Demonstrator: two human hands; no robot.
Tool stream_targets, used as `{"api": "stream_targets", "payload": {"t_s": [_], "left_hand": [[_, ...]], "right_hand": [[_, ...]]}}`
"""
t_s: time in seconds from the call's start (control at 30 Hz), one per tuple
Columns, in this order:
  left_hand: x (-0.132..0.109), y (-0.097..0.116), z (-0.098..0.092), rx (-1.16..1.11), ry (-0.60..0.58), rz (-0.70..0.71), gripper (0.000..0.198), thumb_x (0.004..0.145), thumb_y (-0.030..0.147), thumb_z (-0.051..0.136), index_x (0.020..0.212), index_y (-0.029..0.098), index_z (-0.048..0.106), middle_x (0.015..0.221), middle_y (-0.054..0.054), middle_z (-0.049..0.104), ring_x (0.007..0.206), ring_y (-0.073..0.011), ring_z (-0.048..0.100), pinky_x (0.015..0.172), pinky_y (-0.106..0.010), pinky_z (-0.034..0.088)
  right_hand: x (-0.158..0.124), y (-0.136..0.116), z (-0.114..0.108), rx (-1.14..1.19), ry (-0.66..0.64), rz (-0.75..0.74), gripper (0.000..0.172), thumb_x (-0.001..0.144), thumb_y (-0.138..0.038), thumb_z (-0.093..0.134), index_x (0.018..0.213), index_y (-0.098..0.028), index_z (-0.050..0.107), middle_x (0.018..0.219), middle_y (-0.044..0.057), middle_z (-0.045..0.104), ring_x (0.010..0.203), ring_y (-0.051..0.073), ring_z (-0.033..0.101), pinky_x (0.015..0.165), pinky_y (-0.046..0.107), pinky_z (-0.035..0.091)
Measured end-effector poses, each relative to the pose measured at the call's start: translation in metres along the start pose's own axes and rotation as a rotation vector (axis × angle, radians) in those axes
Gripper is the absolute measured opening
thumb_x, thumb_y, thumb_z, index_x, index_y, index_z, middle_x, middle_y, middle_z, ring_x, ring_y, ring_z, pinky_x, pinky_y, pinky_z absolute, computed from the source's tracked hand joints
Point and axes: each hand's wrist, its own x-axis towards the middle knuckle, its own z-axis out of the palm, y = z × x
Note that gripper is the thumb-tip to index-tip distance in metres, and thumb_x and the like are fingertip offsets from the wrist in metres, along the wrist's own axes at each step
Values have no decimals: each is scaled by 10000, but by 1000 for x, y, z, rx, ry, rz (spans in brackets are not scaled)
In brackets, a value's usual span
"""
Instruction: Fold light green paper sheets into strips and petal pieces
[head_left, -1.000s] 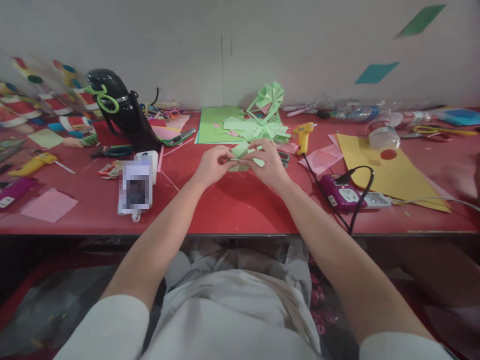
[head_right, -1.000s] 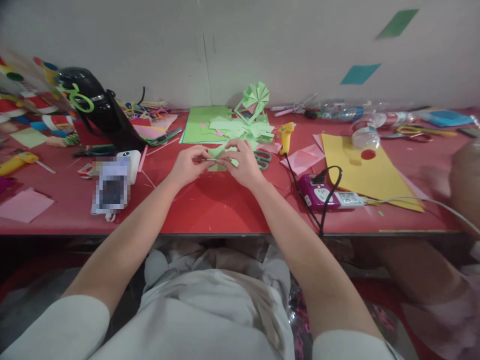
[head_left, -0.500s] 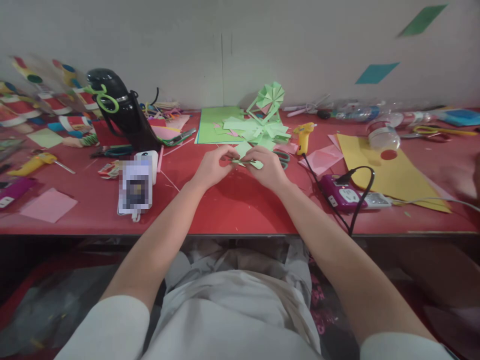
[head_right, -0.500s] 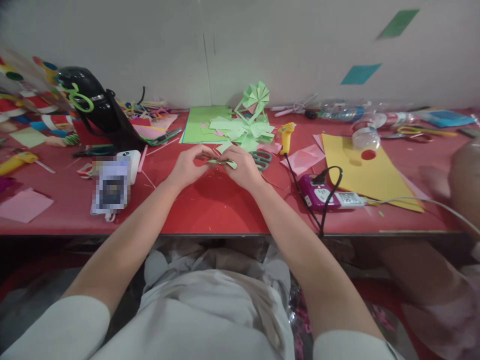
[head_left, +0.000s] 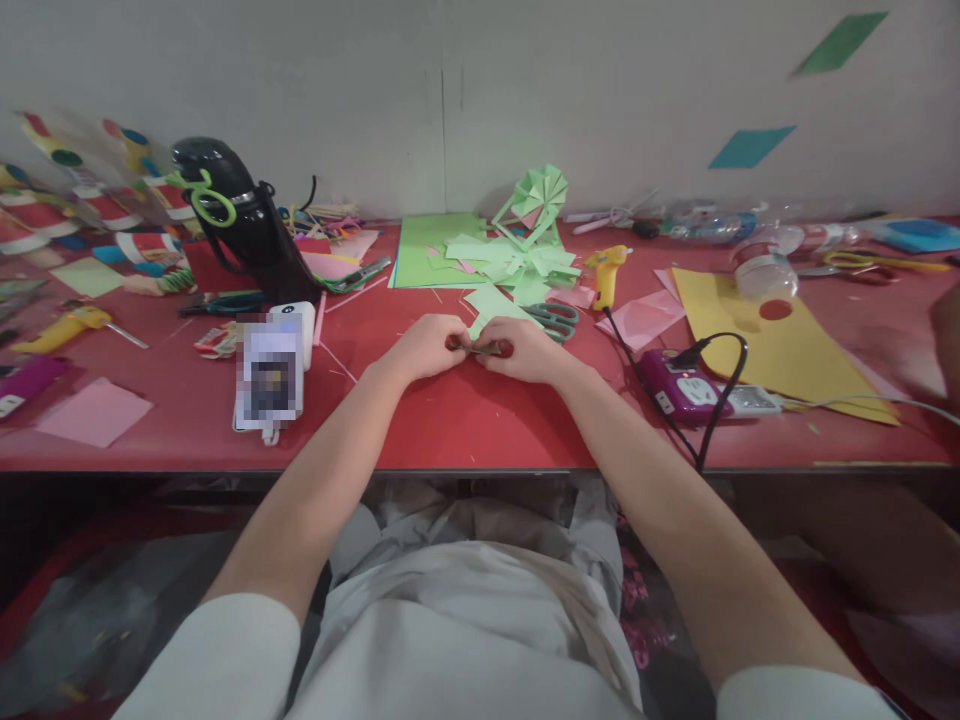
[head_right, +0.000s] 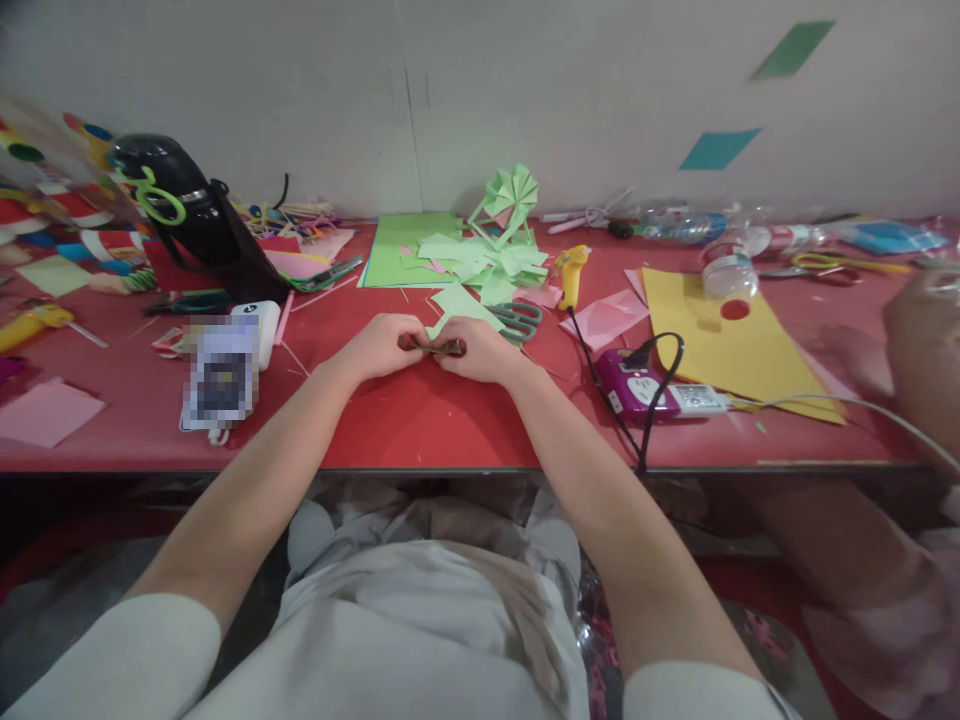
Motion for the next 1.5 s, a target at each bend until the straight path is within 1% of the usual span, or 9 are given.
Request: {"api": "stream_targets", "payload": {"t_s": [0.17,0.33,0.47,0.63,0.83,1.0,1.23,1.33,1.5], "left_hand": [[0,-7,-1,-63,-34,-31,144,875,262,587,856,199,715,906,-34,708,827,-167,621,766,-308,453],[3,-4,1,44,-1,-76,167,891,245,567,764,171,645,860,-49,636,745,-157,567,709,-316,433],[4,1,3,93,2,-85,165,884,229,571,733,167,597,902,-58,596,772,-161,564,746,-322,455],[4,3,3,224,-4,-154,175,870,262,598,720,174,588,984,-87,609,954,-238,567,868,-390,459],[6,0,6,230,-6,-166,169,857,198,567,690,179,565,952,-88,602,908,-229,567,807,-377,463],[6,-1,7,246,26,-163,193,847,242,596,666,180,571,899,-88,602,861,-226,570,766,-375,464],[4,0,6,170,57,-230,106,798,258,688,743,187,632,933,-84,636,848,-221,587,765,-379,474],[4,-2,6,134,71,-230,73,787,236,705,788,189,649,935,-74,635,829,-205,587,767,-368,476],[4,-1,6,141,66,-236,34,790,228,697,795,200,679,923,-69,650,826,-201,593,775,-364,466]], "right_hand": [[0,0,-2,58,7,98,150,872,-275,592,807,-186,694,854,55,689,731,160,573,704,300,445],[2,0,1,67,39,196,160,873,-259,588,742,-190,648,848,57,675,742,168,576,720,315,450],[3,-2,2,-16,44,182,183,867,-263,607,699,-192,604,834,62,634,734,171,556,726,319,449],[5,-1,3,-116,4,157,211,875,-222,594,667,-188,582,849,83,599,782,190,552,786,334,455],[7,7,5,-132,-24,111,241,882,-204,576,646,-195,528,883,100,581,816,210,556,827,369,465],[5,7,6,-88,28,111,204,864,-227,614,671,-192,559,820,69,566,748,178,535,754,342,468],[6,5,7,-9,81,271,78,782,-201,681,731,-179,626,788,46,628,673,147,534,650,291,440],[7,4,7,25,63,275,29,770,-148,664,769,-172,647,810,45,636,674,139,538,663,284,445],[8,6,8,41,39,222,87,771,-103,620,795,-177,660,839,44,633,690,140,535,672,278,448]]}}
